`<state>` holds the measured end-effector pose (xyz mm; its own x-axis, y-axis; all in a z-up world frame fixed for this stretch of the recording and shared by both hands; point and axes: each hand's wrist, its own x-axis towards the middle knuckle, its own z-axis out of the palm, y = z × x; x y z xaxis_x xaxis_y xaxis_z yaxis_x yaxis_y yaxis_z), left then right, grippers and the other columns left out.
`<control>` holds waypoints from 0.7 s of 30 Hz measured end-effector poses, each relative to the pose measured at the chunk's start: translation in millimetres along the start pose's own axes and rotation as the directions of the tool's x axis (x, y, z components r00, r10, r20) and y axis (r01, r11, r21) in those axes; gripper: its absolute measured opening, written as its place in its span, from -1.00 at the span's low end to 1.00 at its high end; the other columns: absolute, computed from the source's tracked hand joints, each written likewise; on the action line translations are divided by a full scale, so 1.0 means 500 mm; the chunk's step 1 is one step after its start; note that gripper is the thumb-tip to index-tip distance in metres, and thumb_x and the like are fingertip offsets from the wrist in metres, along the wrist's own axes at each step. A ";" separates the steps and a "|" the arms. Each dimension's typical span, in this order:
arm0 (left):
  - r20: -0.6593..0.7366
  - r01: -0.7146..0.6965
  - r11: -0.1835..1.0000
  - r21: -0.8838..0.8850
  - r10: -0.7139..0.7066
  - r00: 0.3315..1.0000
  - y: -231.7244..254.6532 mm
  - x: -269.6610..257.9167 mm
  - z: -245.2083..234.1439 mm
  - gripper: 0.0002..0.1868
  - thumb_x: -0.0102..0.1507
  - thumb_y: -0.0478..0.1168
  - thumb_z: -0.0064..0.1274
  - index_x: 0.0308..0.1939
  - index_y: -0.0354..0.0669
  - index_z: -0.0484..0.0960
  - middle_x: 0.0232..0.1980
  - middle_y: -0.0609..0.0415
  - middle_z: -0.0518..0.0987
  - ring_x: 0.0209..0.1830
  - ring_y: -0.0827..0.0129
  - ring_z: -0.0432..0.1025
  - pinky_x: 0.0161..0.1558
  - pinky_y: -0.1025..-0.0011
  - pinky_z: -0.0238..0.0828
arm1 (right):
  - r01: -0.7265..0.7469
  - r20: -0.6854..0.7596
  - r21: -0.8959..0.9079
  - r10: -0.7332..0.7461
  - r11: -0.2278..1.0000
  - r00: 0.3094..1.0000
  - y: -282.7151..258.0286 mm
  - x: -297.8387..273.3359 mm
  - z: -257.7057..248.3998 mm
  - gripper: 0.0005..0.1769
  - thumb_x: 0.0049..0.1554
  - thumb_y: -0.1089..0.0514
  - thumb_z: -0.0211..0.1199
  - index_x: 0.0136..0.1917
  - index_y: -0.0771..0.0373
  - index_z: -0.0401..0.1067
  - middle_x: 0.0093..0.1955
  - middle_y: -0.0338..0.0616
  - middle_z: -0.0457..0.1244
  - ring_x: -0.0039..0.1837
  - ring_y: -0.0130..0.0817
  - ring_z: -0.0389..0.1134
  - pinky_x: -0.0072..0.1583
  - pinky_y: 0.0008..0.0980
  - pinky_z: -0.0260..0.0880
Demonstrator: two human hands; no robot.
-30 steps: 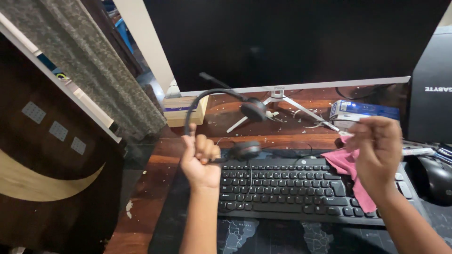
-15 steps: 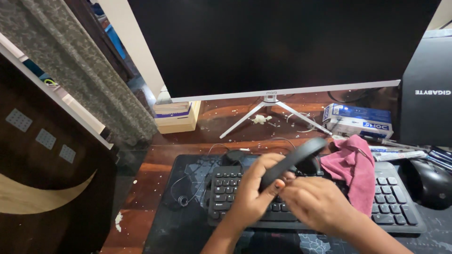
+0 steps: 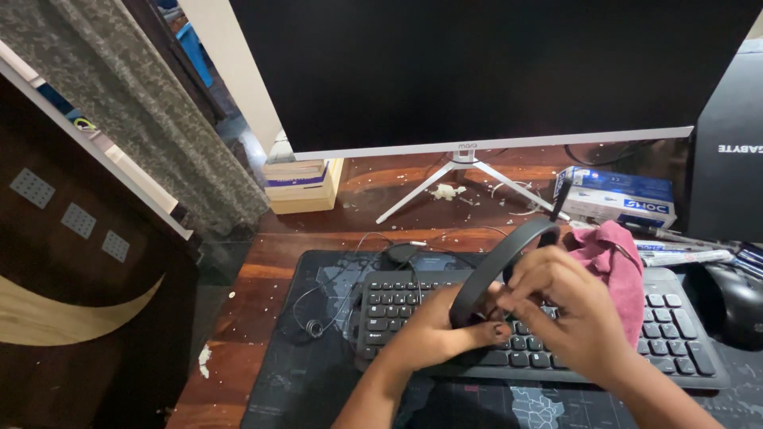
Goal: The person cleans a pair of headphones with a pink cloth, then wipes the surface of a computer keyboard. They proceed to wipe a small box of whiteboard markers and several individual markers before placing them back on the desk.
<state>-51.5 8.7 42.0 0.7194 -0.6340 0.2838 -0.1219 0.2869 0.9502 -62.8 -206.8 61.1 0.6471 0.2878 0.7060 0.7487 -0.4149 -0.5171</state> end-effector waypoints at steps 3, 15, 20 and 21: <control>-0.004 0.033 0.996 -0.078 -0.034 0.999 -0.036 -0.002 -0.007 -0.82 0.42 -0.25 0.12 -0.09 -0.36 0.58 -0.22 0.10 0.56 -0.21 0.46 0.46 -0.11 0.49 0.38 | -0.164 0.094 0.238 0.145 0.957 0.985 -0.003 0.006 -0.014 -0.79 0.03 0.27 0.40 -0.11 0.28 0.38 0.03 -0.15 0.23 0.02 -0.45 0.35 -0.02 -0.48 0.50; -0.276 -0.408 0.716 -0.566 0.302 0.912 0.005 -0.034 -0.097 -0.70 0.35 -0.06 0.18 -0.30 -0.18 0.50 -0.57 0.27 0.24 -0.65 0.56 0.10 -0.47 0.48 -0.03 | -0.260 0.538 -0.126 0.286 0.957 0.793 0.054 0.018 0.035 -0.74 -0.01 0.14 0.45 -0.03 0.17 0.53 -0.21 -0.21 0.42 -0.03 -0.31 0.44 0.07 -0.31 0.38; -0.373 -0.556 0.618 -0.556 0.412 0.831 0.030 -0.069 -0.174 -0.62 0.43 0.02 0.05 -0.35 -0.15 0.43 -0.59 0.29 0.22 -0.68 0.59 0.09 -0.48 0.49 -0.05 | -0.113 0.401 -0.224 0.197 0.968 0.895 0.097 0.020 0.010 -0.78 0.01 0.21 0.34 -0.04 0.24 0.47 -0.07 -0.10 0.37 0.09 -0.16 0.39 0.13 -0.22 0.36; -0.354 -0.551 0.622 -0.556 0.423 0.834 0.031 -0.069 -0.179 -0.62 0.43 0.01 0.05 -0.35 -0.15 0.44 -0.59 0.29 0.22 -0.68 0.59 0.09 -0.50 0.51 -0.05 | -0.075 0.356 -0.242 0.160 0.967 0.921 0.105 0.025 0.002 -0.78 0.02 0.23 0.32 -0.03 0.27 0.46 -0.04 -0.06 0.35 0.11 -0.13 0.37 0.13 -0.20 0.35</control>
<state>-17.1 99.6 35.3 0.7909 -0.1529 0.5926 -0.0923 0.9274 0.3626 -15.1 -224.0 42.1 0.7670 0.5057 0.3950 0.6410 -0.6320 -0.4355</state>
